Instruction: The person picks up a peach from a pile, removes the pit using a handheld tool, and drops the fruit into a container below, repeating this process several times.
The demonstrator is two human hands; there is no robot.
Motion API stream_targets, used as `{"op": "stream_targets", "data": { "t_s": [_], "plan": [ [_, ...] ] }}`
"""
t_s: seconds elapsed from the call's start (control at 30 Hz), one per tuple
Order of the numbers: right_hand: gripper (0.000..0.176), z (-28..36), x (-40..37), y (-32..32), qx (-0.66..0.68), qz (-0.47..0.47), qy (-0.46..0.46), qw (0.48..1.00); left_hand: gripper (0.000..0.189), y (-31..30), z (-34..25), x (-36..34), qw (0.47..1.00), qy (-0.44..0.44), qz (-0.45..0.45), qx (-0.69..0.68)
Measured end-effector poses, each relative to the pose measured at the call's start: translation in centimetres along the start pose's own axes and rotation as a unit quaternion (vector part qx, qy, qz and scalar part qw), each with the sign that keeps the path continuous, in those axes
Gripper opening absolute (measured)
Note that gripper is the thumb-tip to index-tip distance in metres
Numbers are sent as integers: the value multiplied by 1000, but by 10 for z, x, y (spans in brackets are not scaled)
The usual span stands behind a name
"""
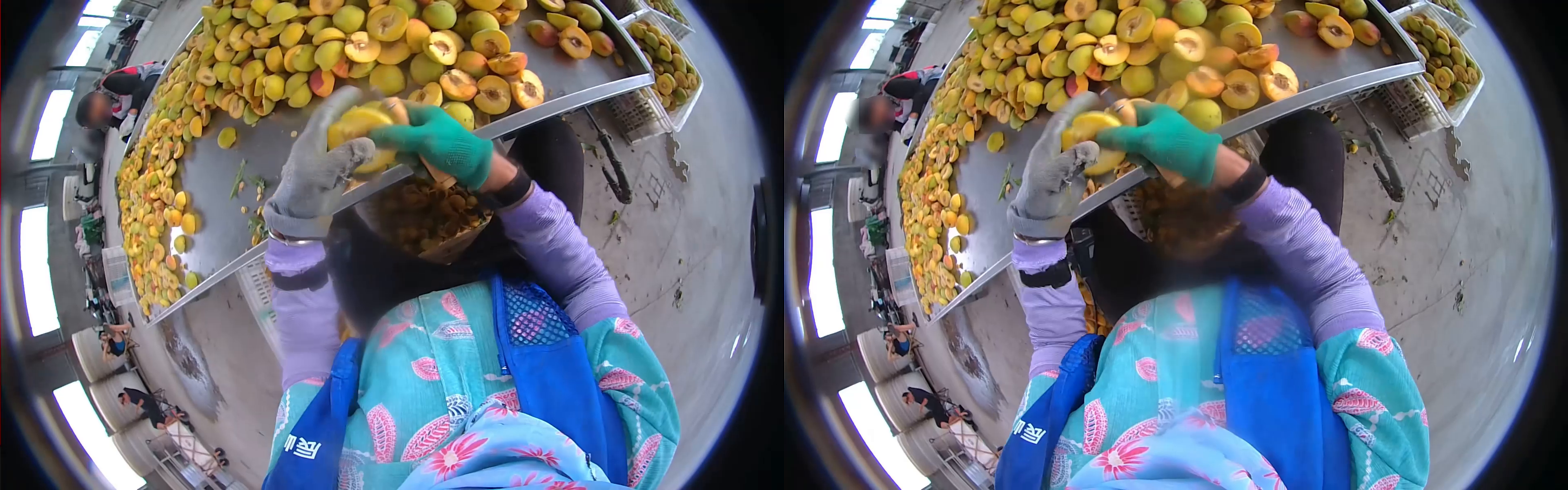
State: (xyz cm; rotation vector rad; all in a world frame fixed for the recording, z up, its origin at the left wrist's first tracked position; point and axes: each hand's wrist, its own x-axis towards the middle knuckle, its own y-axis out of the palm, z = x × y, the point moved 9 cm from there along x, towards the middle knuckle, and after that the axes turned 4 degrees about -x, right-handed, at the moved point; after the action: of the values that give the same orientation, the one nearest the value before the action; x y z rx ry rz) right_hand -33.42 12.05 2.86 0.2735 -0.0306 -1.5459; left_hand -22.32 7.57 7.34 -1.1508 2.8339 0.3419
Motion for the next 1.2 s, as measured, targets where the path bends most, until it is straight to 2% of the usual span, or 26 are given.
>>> {"op": "stream_targets", "data": {
  "t_s": [0.03, 0.07, 0.1, 0.13, 0.2, 0.23, 0.27, 0.3, 0.33, 0.37, 0.43, 0.53, 0.63, 0.7, 0.73, 0.83, 0.93, 0.97, 1.03, 1.07, 1.1, 1.17, 1.2],
  "plan": [
    [38, 4, 1, 3, -53, 15, 2, 998, 57, 0, 5, -4, 998, -36, 30, 43],
    [36, 5, 1, 7, -106, 29, 4, 994, 51, -14, 11, -3, 1000, -17, -17, 18],
    [34, 12, 3, -1, -140, -76, -75, 984, 45, -29, 23, -1, 998, 5, -62, -7],
    [33, 13, -2, -1, -130, -91, -99, 982, 40, -36, 25, -1, 994, 27, -105, -31],
    [30, 19, -22, 2, -112, -125, -151, 974, 27, -34, 4, -9, 964, 132, -161, 166],
    [27, 39, -43, 11, -243, -157, -201, 936, 26, -39, 12, -9, 970, 103, -186, 114],
    [30, 27, -50, 20, -280, -163, -193, 926, 27, -38, 25, -10, 978, 59, -198, -16],
    [33, 20, -51, 25, -321, -147, -131, 926, 28, -34, 36, -12, 963, 21, -222, -149],
    [36, 12, -52, 28, -359, -130, -71, 922, 29, -35, 35, -12, 968, 62, -228, -83],
    [38, 11, -51, 29, -373, -134, -69, 915, 30, -37, 36, -11, 967, 104, -232, -16],
    [41, 8, -47, 30, -401, -140, -67, 903, 30, -31, 35, -17, 963, 101, -250, -31],
    [41, 8, -48, 31, -397, -133, -68, 906, 27, -28, 28, -25, 950, 148, -276, -9],
    [42, 4, -54, 43, -379, -127, -155, 904, 23, -19, 14, -32, 908, 273, -278, 151],
    [43, -23, -41, 45, -231, -115, -83, 963, 22, -5, 3, -40, 854, 345, -308, 237],
    [43, -33, -35, 44, -155, -110, -49, 981, 22, -7, 7, -36, 872, 326, -303, 205],
    [45, -19, -42, 31, -276, -141, -119, 943, 23, -20, 20, -24, 919, 259, -281, 97],
    [46, -24, -48, 48, -209, -109, -76, 969, 25, -29, 28, -20, 940, 204, -268, 60],
    [46, -42, -44, 57, -97, -102, 25, 990, 26, -26, 25, -24, 930, 204, -288, 105],
    [46, -53, -42, 71, 95, -66, 76, 990, 25, -20, 21, -26, 917, 225, -296, 141],
    [46, -59, -43, 79, 191, -45, 103, 975, 26, -17, 20, -26, 910, 235, -301, 158],
    [45, -59, -47, 74, 141, -32, 111, 983, 26, -13, 18, -25, 902, 286, -261, 191],
    [43, -46, -59, 77, 159, -43, 150, 975, 29, -13, 35, -16, 970, 124, -208, 18],
    [42, -41, -60, 78, 166, -49, 165, 971, 29, -9, 34, -13, 977, 92, -190, -22]
  ]
}}
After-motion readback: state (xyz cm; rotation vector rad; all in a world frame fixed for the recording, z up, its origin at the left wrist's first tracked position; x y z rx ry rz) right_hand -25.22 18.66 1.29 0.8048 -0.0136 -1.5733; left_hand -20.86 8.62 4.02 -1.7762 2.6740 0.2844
